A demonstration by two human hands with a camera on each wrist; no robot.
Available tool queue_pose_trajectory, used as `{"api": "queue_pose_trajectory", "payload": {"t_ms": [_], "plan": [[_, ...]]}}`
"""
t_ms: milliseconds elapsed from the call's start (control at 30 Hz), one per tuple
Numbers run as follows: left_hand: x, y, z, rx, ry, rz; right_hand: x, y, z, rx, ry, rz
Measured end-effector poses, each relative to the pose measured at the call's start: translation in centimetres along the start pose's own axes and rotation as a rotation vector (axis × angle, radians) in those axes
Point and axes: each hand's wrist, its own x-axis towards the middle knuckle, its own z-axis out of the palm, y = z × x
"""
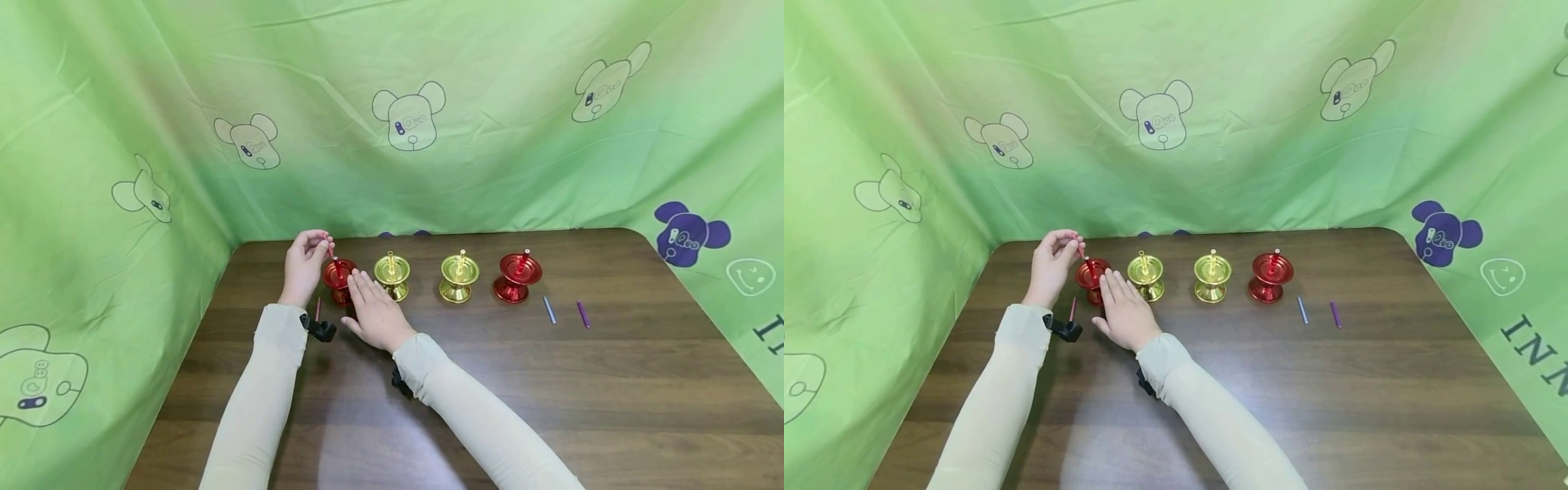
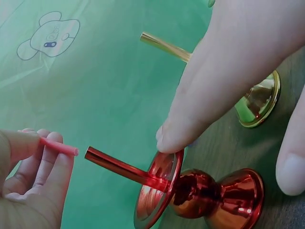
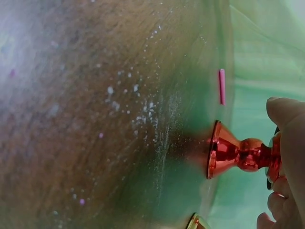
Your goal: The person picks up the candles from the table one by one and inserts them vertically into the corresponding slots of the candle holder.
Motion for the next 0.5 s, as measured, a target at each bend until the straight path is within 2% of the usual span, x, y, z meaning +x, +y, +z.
{"api": "queue_pose_trajectory", "payload": {"t_ms": [333, 500], "plan": [[0.01, -0.25, 0.36, 0.039, -0.015, 0.023, -0.13, -0.14, -0.17, -0.002, 0.014, -0.012], [-0.19, -0.59, 0.33, 0.106, -0.037, 0.072, -0.16, -0.13, -0.22, 0.008, 0.016, -0.013]]}}
